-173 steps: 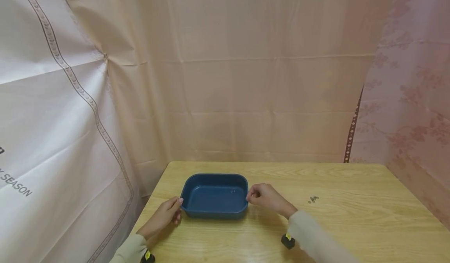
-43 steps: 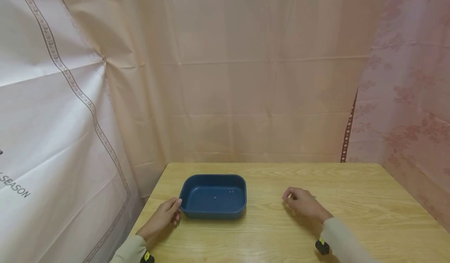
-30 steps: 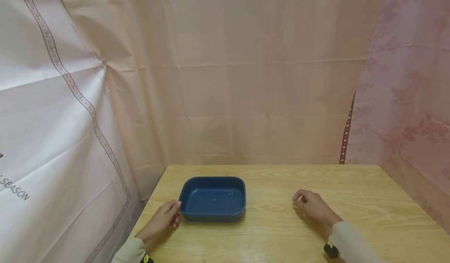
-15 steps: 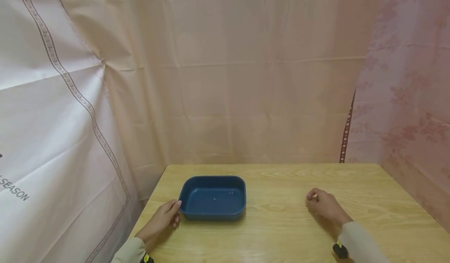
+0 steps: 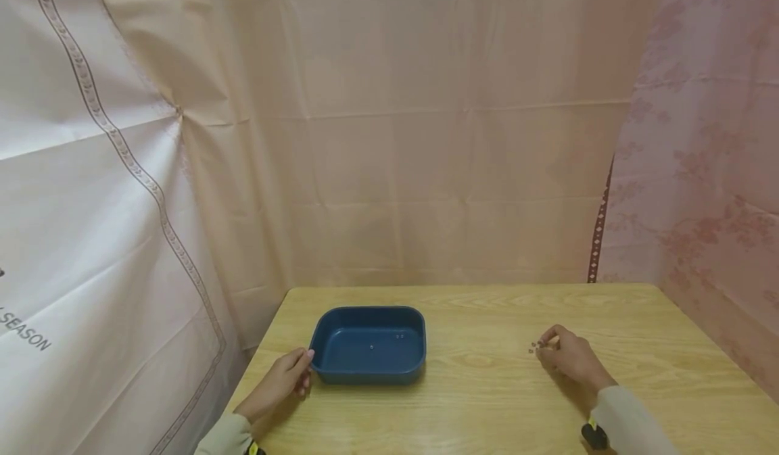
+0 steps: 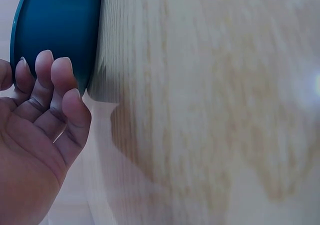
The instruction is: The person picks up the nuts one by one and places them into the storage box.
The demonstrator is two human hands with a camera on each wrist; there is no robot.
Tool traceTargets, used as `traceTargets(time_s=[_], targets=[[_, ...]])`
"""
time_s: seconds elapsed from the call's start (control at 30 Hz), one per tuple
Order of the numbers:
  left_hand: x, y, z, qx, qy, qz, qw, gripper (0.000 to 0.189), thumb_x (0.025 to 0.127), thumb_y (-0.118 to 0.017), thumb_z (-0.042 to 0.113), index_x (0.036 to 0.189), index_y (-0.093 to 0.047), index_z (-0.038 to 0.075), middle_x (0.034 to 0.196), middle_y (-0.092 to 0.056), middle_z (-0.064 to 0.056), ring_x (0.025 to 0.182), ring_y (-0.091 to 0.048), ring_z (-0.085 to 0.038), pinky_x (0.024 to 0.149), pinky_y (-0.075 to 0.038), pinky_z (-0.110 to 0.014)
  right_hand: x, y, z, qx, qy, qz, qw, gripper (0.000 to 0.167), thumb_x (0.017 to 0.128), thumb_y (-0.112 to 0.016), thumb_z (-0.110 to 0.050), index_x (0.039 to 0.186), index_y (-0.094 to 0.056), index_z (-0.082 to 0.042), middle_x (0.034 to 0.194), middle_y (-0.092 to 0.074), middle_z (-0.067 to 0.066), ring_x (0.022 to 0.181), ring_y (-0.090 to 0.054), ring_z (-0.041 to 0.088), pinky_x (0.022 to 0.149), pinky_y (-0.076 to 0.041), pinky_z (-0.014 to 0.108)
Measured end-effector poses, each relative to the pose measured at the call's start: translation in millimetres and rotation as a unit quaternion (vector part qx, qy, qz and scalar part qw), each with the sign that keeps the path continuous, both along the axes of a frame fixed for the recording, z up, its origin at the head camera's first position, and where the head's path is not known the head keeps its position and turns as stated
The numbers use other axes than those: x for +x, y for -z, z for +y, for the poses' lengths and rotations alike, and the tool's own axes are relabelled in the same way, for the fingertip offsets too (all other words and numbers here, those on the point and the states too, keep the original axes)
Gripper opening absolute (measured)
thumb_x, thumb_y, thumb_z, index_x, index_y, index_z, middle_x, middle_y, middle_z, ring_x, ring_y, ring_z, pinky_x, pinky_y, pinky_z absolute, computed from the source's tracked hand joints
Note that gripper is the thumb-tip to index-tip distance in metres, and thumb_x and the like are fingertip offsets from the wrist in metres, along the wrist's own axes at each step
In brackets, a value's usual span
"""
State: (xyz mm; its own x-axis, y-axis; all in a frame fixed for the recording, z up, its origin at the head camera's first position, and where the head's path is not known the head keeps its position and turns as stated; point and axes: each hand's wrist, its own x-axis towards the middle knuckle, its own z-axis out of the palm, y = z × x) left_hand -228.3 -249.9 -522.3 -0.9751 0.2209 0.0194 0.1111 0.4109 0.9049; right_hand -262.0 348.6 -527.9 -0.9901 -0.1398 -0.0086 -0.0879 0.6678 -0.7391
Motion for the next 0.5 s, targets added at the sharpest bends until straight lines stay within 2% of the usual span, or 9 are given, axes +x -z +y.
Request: traceTargets(time_s=[0.33, 0.5], targets=[[-0.8, -0.8, -0.5, -0.003, 0.001, -0.006, 1.0, 0.044, 0.113, -0.043, 0.036, 0.092, -0.055, 0.0, 0.072, -0.058, -0.005, 0.057, -0.055, -0.015, 0.051, -0.049, -0.026, -3.4, 6.0, 5.3, -0.014, 0.03, -0.03, 0.999, 0.028, 0.099, -0.07, -0.025, 0.109, -0.058, -0.001, 0.072, -0.057, 0.004, 0.056, -0.047, 0.015, 0.046, -0.042, 0.027], [0.1, -2.2, -0.1, -0.004, 0.0, -0.011, 0.9999, 0.043, 0.113, -0.042, 0.035, 0.092, -0.055, 0.0, 0.073, -0.058, -0.005, 0.058, -0.055, -0.015, 0.052, -0.049, -0.025, -5.4, 7.6, 4.6, -0.013, 0.02, -0.026, 0.9994, 0.029, 0.101, -0.068, -0.028, 0.106, -0.059, -0.001, 0.071, -0.057, 0.004, 0.054, -0.046, 0.014, 0.044, -0.04, 0.026]])
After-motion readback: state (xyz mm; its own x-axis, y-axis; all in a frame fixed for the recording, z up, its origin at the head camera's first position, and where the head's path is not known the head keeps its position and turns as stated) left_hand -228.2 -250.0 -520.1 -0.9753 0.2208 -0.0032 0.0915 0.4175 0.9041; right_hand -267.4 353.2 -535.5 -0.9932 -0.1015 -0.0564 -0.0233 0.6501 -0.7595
